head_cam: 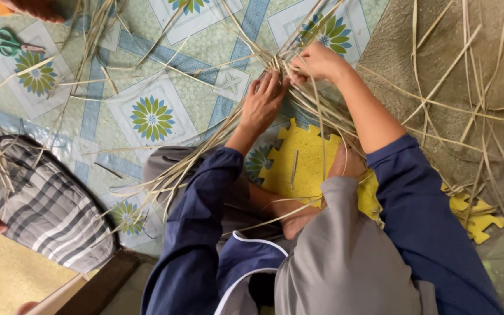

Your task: Weaving natural fiber strips together to create a mat

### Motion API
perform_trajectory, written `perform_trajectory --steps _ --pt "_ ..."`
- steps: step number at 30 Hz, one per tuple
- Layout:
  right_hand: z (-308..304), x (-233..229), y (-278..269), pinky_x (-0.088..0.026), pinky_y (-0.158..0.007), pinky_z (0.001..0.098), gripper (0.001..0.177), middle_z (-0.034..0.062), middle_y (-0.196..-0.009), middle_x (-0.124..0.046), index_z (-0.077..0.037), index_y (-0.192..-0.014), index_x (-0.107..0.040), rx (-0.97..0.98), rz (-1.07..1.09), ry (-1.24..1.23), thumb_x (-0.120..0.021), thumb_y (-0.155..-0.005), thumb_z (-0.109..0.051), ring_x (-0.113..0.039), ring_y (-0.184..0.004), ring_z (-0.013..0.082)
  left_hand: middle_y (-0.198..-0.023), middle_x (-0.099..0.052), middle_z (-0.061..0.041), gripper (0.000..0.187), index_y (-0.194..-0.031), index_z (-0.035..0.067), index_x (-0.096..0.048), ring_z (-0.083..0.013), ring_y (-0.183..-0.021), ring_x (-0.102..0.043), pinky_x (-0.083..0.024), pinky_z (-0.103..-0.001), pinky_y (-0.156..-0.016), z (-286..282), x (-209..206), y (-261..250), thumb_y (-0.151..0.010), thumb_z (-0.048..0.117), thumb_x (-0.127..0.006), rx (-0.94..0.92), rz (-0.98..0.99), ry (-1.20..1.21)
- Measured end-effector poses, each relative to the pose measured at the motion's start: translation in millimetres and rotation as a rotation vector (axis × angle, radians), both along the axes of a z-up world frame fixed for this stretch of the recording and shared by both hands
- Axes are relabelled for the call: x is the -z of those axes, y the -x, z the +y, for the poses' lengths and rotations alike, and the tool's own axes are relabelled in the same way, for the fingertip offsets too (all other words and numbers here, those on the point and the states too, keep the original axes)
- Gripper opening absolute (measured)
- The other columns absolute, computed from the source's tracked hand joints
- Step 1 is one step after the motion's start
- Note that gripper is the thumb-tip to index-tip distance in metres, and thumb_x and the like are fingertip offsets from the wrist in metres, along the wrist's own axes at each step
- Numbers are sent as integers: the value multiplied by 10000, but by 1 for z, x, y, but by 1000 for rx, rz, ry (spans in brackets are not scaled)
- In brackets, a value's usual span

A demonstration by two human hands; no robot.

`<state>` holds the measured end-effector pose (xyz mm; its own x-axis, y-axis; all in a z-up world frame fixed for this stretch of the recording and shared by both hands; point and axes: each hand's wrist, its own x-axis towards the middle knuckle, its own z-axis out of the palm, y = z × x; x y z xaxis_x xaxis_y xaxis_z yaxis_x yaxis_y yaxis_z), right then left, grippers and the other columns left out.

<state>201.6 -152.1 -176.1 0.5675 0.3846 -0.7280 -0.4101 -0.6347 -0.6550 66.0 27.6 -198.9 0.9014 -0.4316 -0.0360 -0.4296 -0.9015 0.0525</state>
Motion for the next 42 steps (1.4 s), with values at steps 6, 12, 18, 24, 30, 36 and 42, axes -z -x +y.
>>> perform_trajectory --steps 6,12,18,24,30,36,42 --pt "9 15 11 -352 -435 156 147 66 -735 -662 -72 -1079 -762 -153 -122 -1 -662 -993 -138 -412 -470 72 -1585 -394 -104 473 -1506 115 -487 -269 -1455 -393 -358 -475 -1161 -2 -17 5 -1044 218 -492 -87 27 216" --pt "8 44 25 -371 -471 255 155 -2 -581 -631 -57 -810 -781 -110 -562 -160 -761 -859 -203 -443 -489 86 -1414 -554 -38 437 -1312 148 -663 -261 -1304 -528 -397 -459 -1111 -2 -24 1 -921 10 -523 -191 70 659" --pt "22 38 39 -483 -527 212 128 66 -615 -683 -64 -728 -736 -87 -691 -131 -780 -836 -12 -572 -515 106 -1132 -580 -158 195 -914 -33 -730 -314 -991 -606 -525 -372 -877 -15 -15 -3 -845 -1 -550 -442 92 1022" --pt "30 1 54 -503 -589 305 135 114 -715 -692 7 -753 -692 2 -696 -101 -577 -767 76 -598 -613 186 -1037 -585 -161 675 -774 8 -786 -303 -876 -604 -523 -426 -784 -15 -28 -24 -857 658 -620 -804 353 694" --pt "30 18 57 -454 -518 319 282 69 -675 -615 -55 -829 -494 38 -819 -86 -681 -745 139 -564 -565 206 -569 -593 -102 363 -638 -15 -638 -233 -518 -523 -493 -386 -525 -8 -7 -37 -771 317 -701 -836 483 688" --pt "34 8 54 -487 -468 306 303 87 -822 -649 -117 -1004 -487 -22 -668 -129 -597 -917 152 -564 -602 210 -785 -672 -134 231 -832 0 -588 -277 -685 -646 -559 -386 -649 -5 6 -40 -808 206 -689 -860 491 799" --pt "32 13 58 -576 -857 371 406 121 -1082 -731 -103 -1175 -706 -101 -790 -96 -703 -809 72 -688 -917 271 -866 -742 -194 245 -943 -27 -680 -333 -774 -721 -592 -411 -704 2 20 -41 -797 166 -643 -857 481 794"
